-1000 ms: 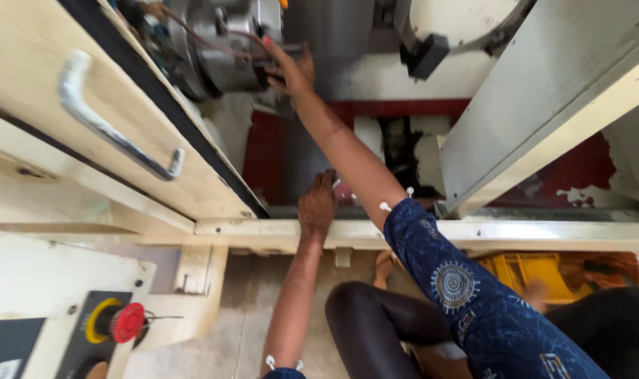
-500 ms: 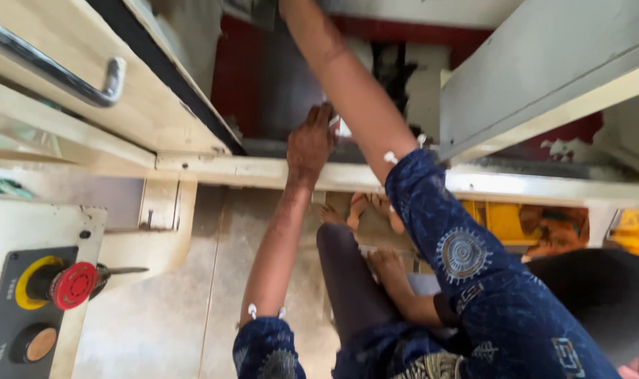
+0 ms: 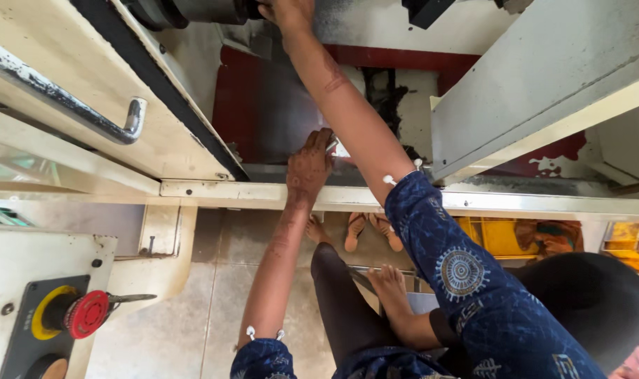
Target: The person sits on the floor and uses a wrench to tighten bolts on the lower section of a large industrial machine. They reach into the machine's interior to adjust components and then secure the exterior door handles.
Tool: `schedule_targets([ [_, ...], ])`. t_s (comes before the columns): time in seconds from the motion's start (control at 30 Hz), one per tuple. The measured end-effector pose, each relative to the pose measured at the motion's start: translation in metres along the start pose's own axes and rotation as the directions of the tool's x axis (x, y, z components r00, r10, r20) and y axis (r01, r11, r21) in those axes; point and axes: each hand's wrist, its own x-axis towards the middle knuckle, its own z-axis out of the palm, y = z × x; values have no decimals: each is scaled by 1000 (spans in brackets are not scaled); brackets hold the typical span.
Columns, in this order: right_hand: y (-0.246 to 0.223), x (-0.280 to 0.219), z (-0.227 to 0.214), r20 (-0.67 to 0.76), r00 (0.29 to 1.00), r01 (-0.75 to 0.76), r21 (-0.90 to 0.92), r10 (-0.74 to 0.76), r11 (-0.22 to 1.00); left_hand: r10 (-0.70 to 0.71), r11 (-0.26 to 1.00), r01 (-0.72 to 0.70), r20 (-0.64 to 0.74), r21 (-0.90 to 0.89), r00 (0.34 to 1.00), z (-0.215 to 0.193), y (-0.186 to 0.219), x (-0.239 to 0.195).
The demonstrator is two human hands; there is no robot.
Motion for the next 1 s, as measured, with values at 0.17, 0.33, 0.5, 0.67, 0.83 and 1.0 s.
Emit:
schedule_targets([
  [0.17, -3, -13, 7, -21, 999, 40, 32, -39, 999, -67, 997, 65, 78, 32, 995, 2, 0, -7],
  [0.33, -53, -41, 3, -27, 998, 42, -188, -48, 981, -16, 1000, 16, 4, 7, 1000, 0, 2, -3],
  [0.5, -94, -32, -42, 36, 999, 34, -431, -20, 902, -22, 997, 22, 6, 71, 1000, 5, -3, -8],
  [0.67, -73, 4, -33, 363, 882, 399, -914, -301, 67, -28, 997, 28, 1, 66, 1000, 7, -4, -6],
  [0.83, -43, 32, -27, 505, 849, 496, -863, -156, -93, -27, 997, 26, 19, 66, 999, 5, -4, -8],
  [1.0, -15, 46, -38, 452, 863, 443, -892, -225, -90, 18, 997, -14, -54, 75, 998, 16, -7, -11],
])
